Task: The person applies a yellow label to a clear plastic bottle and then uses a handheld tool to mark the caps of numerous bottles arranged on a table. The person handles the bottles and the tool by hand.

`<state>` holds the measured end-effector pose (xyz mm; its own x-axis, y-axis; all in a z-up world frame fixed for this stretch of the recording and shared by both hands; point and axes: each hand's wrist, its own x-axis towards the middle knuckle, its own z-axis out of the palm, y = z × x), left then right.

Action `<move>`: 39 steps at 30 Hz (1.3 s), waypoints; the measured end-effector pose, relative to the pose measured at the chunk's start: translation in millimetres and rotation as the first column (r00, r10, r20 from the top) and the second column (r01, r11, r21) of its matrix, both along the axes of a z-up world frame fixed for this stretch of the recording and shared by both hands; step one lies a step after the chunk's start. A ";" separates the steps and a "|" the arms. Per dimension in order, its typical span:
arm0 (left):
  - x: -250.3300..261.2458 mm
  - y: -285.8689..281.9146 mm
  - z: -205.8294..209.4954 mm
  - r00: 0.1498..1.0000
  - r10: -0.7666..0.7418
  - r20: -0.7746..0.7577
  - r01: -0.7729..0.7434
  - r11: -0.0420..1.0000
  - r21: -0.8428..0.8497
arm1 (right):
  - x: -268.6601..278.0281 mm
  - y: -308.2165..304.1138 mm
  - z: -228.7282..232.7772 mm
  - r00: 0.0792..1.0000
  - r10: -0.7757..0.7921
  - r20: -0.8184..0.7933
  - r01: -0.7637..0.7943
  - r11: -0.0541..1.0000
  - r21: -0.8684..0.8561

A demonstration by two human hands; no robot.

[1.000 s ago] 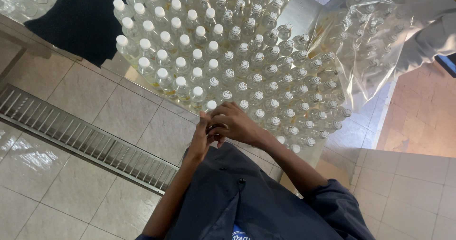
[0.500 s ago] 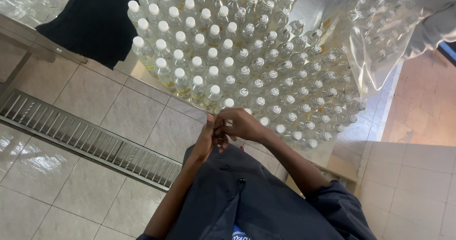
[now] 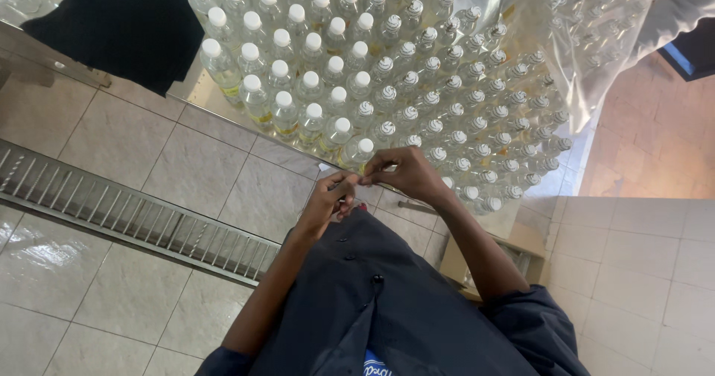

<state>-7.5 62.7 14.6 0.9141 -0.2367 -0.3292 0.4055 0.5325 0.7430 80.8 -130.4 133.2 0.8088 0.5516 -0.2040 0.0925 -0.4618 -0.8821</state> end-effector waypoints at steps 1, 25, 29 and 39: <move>5.4 -1.1 1.4 0.999 -0.026 0.021 0.025 1.000 0.012 | 2.2 -0.1 4.1 1.000 0.003 0.011 -0.003 1.000 -0.012; 56.8 -14.0 12.2 0.916 0.198 0.349 -0.360 0.789 0.498 | 63.6 -23.4 -4.1 0.894 0.249 0.373 -0.217 0.968 -0.128; 65.2 -15.3 19.9 0.851 0.179 0.494 -0.466 0.692 0.551 | 87.7 -23.2 -24.6 0.836 0.309 0.453 -0.238 0.949 -0.209; 67.7 -25.7 8.5 0.919 0.216 0.331 -0.380 0.716 0.585 | 110.2 -24.3 -35.6 0.813 0.485 0.321 -0.364 0.855 -0.369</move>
<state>60.3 37.0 23.1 0.9659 0.2463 -0.0796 0.0882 -0.0238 0.9958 191.0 -154.7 97.6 0.5493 0.8268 -0.1215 0.6435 -0.5112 -0.5696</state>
